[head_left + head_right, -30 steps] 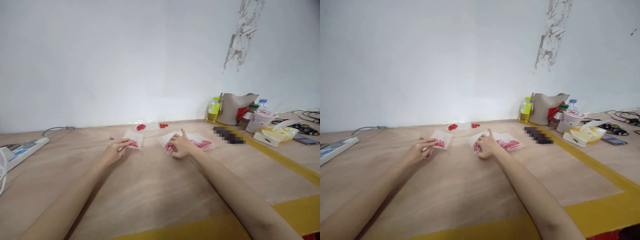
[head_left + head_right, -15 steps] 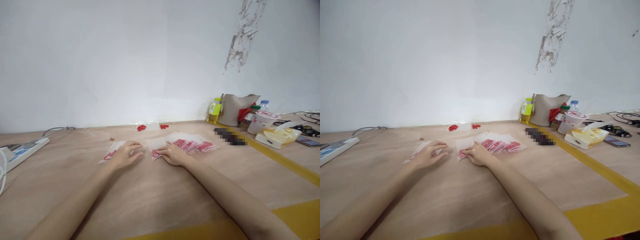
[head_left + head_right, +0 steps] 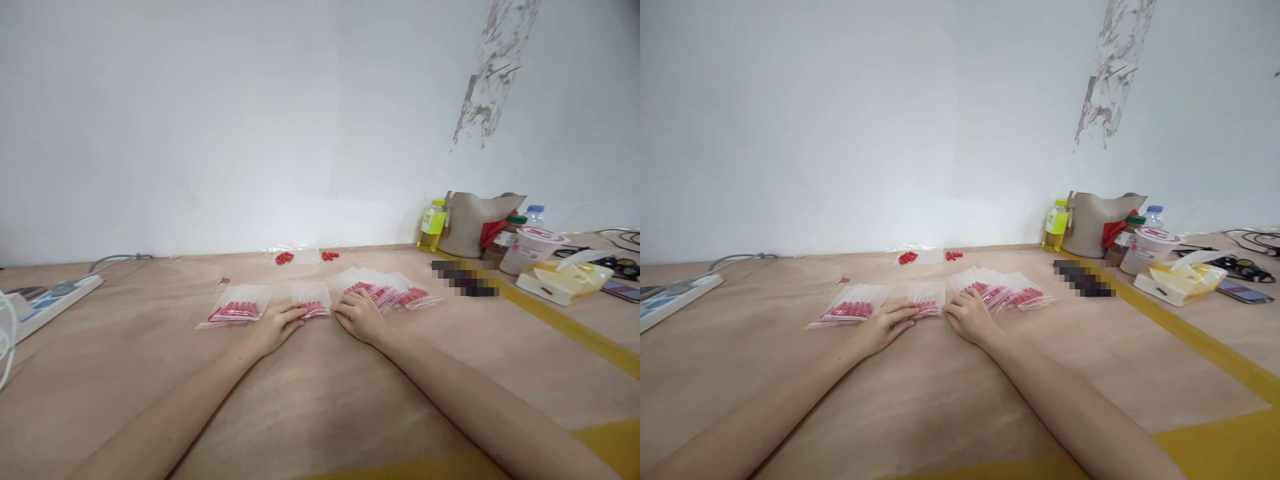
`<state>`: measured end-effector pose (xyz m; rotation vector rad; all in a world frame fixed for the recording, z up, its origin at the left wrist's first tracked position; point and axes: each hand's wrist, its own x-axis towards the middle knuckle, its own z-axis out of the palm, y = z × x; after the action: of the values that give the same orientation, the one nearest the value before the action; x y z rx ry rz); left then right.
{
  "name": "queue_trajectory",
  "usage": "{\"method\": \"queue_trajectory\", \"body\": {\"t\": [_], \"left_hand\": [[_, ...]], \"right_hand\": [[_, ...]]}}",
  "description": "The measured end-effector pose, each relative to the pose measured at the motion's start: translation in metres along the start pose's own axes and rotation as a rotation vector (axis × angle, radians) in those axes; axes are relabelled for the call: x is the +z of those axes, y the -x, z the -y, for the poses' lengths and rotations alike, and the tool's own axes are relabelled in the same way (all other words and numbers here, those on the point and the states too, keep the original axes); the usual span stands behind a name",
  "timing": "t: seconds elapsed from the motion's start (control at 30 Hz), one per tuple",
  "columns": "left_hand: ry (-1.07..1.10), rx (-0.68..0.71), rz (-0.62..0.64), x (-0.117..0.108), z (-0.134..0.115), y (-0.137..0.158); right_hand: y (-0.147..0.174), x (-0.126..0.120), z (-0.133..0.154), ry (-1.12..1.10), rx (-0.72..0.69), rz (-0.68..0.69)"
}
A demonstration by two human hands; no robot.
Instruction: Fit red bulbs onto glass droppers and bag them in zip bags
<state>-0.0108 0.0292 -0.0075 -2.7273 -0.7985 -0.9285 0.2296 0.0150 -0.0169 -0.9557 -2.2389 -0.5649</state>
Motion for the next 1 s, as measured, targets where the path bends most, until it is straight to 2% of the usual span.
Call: {"method": "queue_trajectory", "body": {"t": [0.1, 0.23, 0.43, 0.83, 1.0], "left_hand": [[-0.080, 0.069, -0.018, 0.003, 0.003, 0.000], [-0.293, 0.213, -0.055, 0.002, 0.006, 0.003], [-0.507, 0.382, -0.013, -0.004, 0.010, 0.006], [-0.467, 0.311, -0.002, -0.003, 0.010, 0.004], [-0.360, 0.283, -0.101, 0.003, 0.012, 0.007]], "right_hand": [[-0.002, 0.000, 0.002, 0.038, -0.036, -0.005], [-0.002, 0.002, 0.003, 0.078, -0.058, -0.012], [-0.001, 0.000, 0.001, 0.170, -0.128, -0.041], [-0.004, -0.004, 0.004, 0.219, -0.142, -0.037], [-0.005, 0.000, 0.005, 0.187, -0.143, -0.058]]}}
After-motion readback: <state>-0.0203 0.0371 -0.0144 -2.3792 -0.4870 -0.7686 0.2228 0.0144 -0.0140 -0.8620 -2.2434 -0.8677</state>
